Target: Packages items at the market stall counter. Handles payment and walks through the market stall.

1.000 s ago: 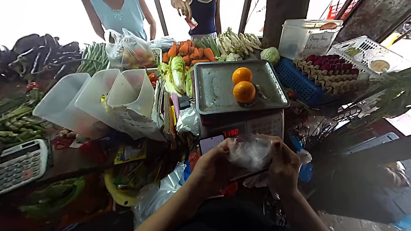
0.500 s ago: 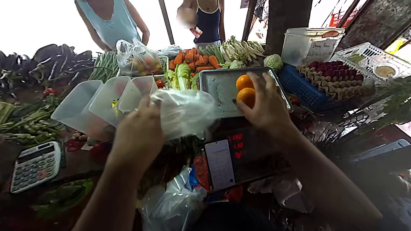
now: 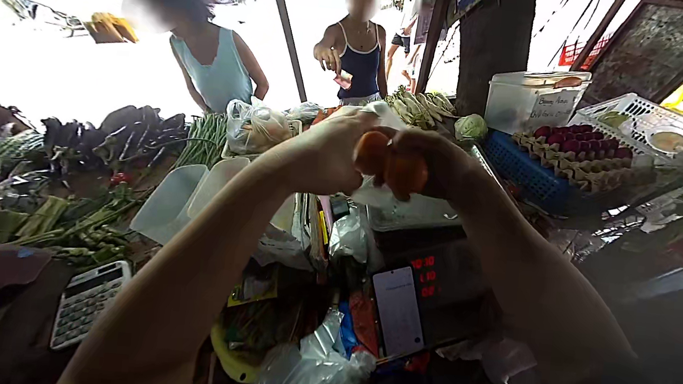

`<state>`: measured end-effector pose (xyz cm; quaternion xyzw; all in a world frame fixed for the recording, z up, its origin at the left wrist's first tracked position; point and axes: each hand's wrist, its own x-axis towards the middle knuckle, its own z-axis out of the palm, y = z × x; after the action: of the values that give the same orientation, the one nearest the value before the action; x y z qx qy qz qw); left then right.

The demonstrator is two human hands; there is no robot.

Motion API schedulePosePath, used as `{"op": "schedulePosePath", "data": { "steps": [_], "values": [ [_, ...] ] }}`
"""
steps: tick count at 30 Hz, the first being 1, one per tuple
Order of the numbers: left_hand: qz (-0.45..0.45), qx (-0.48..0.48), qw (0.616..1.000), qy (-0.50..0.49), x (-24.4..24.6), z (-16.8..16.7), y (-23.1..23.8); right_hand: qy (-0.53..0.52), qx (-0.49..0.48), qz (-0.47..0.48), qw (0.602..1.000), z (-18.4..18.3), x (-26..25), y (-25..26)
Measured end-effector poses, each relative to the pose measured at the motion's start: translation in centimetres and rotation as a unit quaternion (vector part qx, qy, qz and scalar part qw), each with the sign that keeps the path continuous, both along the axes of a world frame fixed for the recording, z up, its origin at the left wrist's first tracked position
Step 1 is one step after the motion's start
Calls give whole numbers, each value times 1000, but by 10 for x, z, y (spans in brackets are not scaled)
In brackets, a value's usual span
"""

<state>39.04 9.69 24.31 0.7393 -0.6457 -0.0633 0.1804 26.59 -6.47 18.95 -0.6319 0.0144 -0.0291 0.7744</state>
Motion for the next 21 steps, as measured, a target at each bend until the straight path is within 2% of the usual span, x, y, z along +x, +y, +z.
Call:
{"op": "schedulePosePath", "data": {
  "steps": [2,3,4,5,7,8,10,13,14,16,21],
  "values": [
    [-49,-49,997,-17,-10,8,-6,35,48,-178,982,14,18,13],
    [-62,-73,995,-20,-9,11,-13,34,25,-239,970,18,29,13],
    [-63,-100,993,-13,-5,15,-20,17,-45,-281,959,20,38,10],
    [-55,-133,990,-6,5,21,-30,3,-157,-298,942,23,44,4],
    [-6,-159,987,35,34,41,-56,-23,-378,-289,879,37,47,-4],
    [11,-173,982,76,49,47,-72,-49,-444,-293,845,45,44,-3],
    [57,-190,957,211,75,53,-103,-125,-499,-323,794,53,33,-1],
    [88,-243,888,381,123,47,-162,-201,-563,-342,725,40,-1,-4],
    [93,-258,870,409,139,40,-180,-200,-577,-343,714,30,-16,-5],
    [95,-265,862,422,168,19,-206,-177,-592,-348,705,1,-49,-7],
    [162,-260,852,424,220,-60,-246,-118,-550,-401,723,-76,-131,-10]
  ]
}}
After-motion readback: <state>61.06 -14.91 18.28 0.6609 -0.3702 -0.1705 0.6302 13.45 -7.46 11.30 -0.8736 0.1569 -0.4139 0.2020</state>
